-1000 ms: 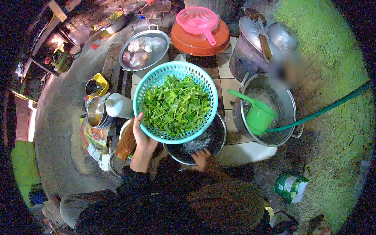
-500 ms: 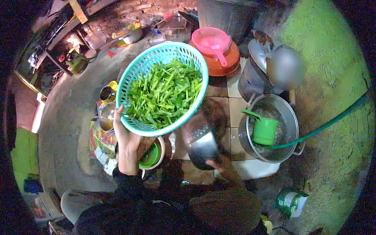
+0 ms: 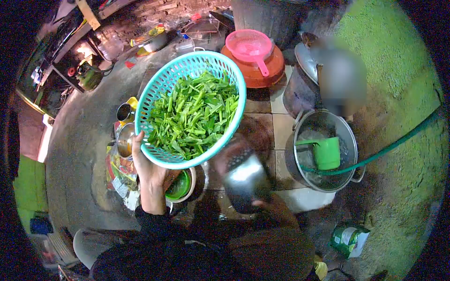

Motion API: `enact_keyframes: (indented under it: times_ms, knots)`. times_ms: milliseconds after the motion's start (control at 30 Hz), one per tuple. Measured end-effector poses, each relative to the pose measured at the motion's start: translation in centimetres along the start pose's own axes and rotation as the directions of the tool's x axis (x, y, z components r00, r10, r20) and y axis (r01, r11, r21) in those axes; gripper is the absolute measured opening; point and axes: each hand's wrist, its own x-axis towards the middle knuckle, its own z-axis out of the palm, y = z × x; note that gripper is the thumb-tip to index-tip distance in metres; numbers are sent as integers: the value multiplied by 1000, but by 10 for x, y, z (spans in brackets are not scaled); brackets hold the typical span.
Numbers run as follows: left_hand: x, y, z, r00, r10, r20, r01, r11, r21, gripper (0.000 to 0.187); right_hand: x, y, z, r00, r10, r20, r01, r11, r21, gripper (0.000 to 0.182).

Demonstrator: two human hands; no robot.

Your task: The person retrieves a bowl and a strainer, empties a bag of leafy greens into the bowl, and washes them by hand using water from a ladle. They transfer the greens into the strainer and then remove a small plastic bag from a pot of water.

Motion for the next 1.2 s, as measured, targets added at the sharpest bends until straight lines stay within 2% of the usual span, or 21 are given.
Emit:
enact_keyframes:
  times_ms: [33, 100, 133, 200, 233, 300, 433, 500, 533, 633, 733, 800, 833, 900, 933, 967, 1033, 1067, 1100, 1133, 1200]
  knots:
    - [1, -3, -1, 1000, -13, 3, 13, 1000, 10, 46, 5, 2, 6, 1000, 7, -7, -7, 1000, 7, 36]
    - [2, -10, -7, 999, -15, -31, 17, 998, 58, 46, 17, 11, 28, 961, -106, 256, 240, 779, -580, 26]
    - [4, -15, -16, 997, -56, -46, 60, 995, 81, 46, 16, 15, 34, 964, -96, 247, 225, 787, -574, 26]
    - [7, -28, -26, 992, -104, -78, 114, 984, 136, 46, 17, 23, 39, 899, -366, 242, 426, 598, -678, 18]
    - [8, -37, -33, 985, -142, -97, 155, 978, 136, 47, 20, 33, 39, 902, -362, 236, 419, 603, -679, 18]
    - [10, -57, -49, 958, -256, -133, 272, 955, 116, 49, 32, 60, 40, 811, -531, 247, 484, 370, -793, 14]
    - [8, -107, -98, 898, -376, -228, 409, 904, 121, 35, 43, 88, 34, 762, -613, 208, 471, 304, -828, 15]
    - [-1, -131, -109, 891, -345, -295, 400, 904, 151, 29, 40, 95, 35, 859, -472, 200, 368, 295, -882, 18]
    - [-12, -134, -89, 835, -286, -469, 427, 876, 226, 31, 41, 102, 37, 860, -470, 197, 365, 297, -882, 18]
    - [-6, -169, -153, 836, -467, -290, 519, 844, 137, 36, 34, 117, 42, 818, -572, 60, 307, 345, -887, 16]
    - [-15, -185, -169, 867, -415, -277, 469, 866, 170, 40, 19, 116, 58, 751, -648, -126, 258, 464, -848, 20]
    - [-17, -195, -185, 873, -409, -267, 458, 876, 154, 41, 8, 115, 68, 843, -489, -225, 192, 664, -723, 29]
    - [-20, -197, -185, 865, -414, -284, 470, 867, 167, 42, 4, 130, 79, 842, -487, -232, 187, 668, -721, 29]
    - [-20, -199, -180, 856, -426, -294, 487, 855, 179, 44, 5, 185, 99, 647, -506, -570, 146, 817, -558, 39]
    - [-21, -198, -176, 844, -413, -342, 522, 778, 348, 45, 5, 210, 105, 561, -487, -669, 151, 856, -495, 42]
    - [-22, -197, -174, 835, -389, -388, 546, 672, 501, 47, 5, 234, 105, 655, 37, -755, 94, 987, 130, 46]
    - [-16, -187, -171, 793, -455, -405, 606, 656, 449, 46, 3, 241, 104, 701, 508, -500, -18, 714, 700, 49]
    - [-14, -180, -159, 796, -435, -422, 602, 642, 474, 46, 1, 224, 100, 909, 279, -311, -6, 752, 659, 49]
    - [-14, -173, -146, 797, -415, -438, 600, 626, 498, 45, 2, 208, 96, 969, 153, -195, 7, 770, 637, 49]
    - [-12, -165, -128, 841, -433, -323, 540, 694, 476, 53, 2, 182, 91, 997, 22, -74, 29, 784, 620, 49]
    - [-3, -155, -87, 899, -344, -273, 439, 686, 580, 57, 21, 109, 81, 856, 508, 94, -197, 151, 969, 45]
